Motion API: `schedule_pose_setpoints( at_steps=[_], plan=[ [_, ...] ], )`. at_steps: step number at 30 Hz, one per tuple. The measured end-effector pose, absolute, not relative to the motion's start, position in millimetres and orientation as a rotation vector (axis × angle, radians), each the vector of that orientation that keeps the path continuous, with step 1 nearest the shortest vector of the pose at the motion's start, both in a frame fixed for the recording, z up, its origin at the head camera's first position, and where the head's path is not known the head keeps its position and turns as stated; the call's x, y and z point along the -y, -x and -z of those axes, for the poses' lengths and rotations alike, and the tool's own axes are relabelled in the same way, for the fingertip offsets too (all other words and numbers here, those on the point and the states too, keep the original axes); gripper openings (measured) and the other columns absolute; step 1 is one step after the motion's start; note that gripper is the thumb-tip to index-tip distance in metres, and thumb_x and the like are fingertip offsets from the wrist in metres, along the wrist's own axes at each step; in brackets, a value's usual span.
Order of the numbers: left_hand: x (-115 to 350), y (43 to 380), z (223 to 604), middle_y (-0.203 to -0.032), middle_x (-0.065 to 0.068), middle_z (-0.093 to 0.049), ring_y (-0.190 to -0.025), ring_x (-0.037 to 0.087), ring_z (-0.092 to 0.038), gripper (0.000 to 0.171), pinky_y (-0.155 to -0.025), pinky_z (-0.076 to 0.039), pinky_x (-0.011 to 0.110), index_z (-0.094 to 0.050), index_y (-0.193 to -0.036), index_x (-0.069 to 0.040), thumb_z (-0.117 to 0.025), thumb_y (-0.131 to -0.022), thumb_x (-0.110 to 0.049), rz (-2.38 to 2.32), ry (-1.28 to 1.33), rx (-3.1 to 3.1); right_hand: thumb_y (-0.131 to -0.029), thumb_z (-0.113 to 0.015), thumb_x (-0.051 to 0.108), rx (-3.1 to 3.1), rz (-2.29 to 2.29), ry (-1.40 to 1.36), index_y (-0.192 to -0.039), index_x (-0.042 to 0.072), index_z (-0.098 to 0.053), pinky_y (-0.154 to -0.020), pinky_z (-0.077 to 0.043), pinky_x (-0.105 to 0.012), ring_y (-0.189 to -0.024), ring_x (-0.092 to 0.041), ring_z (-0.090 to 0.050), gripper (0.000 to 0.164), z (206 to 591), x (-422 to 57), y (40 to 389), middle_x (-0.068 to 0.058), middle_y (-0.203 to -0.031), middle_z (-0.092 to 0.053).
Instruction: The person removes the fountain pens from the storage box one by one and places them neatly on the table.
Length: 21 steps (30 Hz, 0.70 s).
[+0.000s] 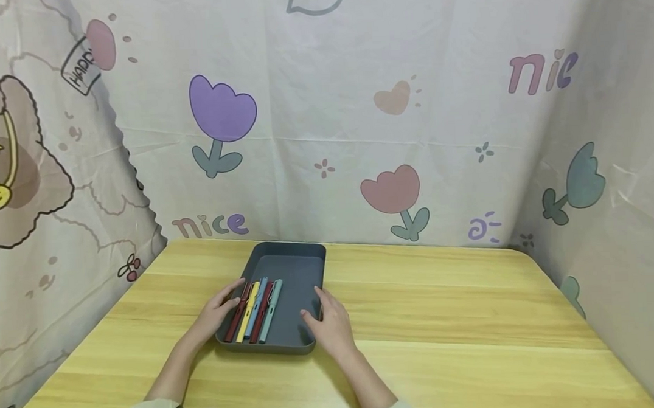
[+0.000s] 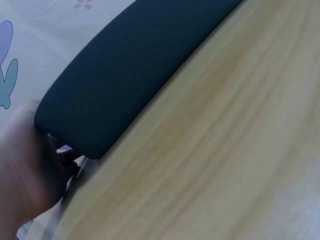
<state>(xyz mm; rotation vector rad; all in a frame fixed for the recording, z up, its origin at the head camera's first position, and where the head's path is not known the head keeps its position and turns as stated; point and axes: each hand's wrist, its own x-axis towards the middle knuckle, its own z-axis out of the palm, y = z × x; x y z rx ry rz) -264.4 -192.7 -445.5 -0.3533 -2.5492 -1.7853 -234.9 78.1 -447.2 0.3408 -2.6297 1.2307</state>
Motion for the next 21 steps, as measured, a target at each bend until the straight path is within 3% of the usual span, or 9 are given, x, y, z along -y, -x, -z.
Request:
schedule_pose_setpoints(
  at_steps=[13, 21],
  plan=[
    [192.9, 264.4, 446.6, -0.146, 0.02, -0.022, -0.133, 0.038, -0.014, 0.046, -0.103, -0.013, 0.055, -0.032, -0.142, -0.004, -0.042, -0.098, -0.01, 1.815, 0.364, 2.539, -0.082, -0.067, 0.032, 2.617, -1.278, -0.319, -0.133, 0.005, -0.047, -0.097, -0.03, -0.054, -0.124, -0.04, -0.034, 0.061, 449.0, -75.8, 236.4, -0.021, -0.136, -0.039],
    [191.2, 264.5, 445.5, -0.146, 0.021, -0.022, -0.133, 0.038, -0.016, 0.045, -0.103, -0.014, 0.055, -0.032, -0.143, -0.005, -0.041, -0.098, -0.009, 1.835, 0.348, 2.531, -0.078, -0.072, 0.026, 2.505, -1.177, -0.377, -0.121, 0.007, -0.058, -0.096, -0.031, -0.053, -0.126, -0.038, -0.03, 0.05, 433.0, -73.1, 233.7, -0.017, -0.134, -0.042]
  ],
)
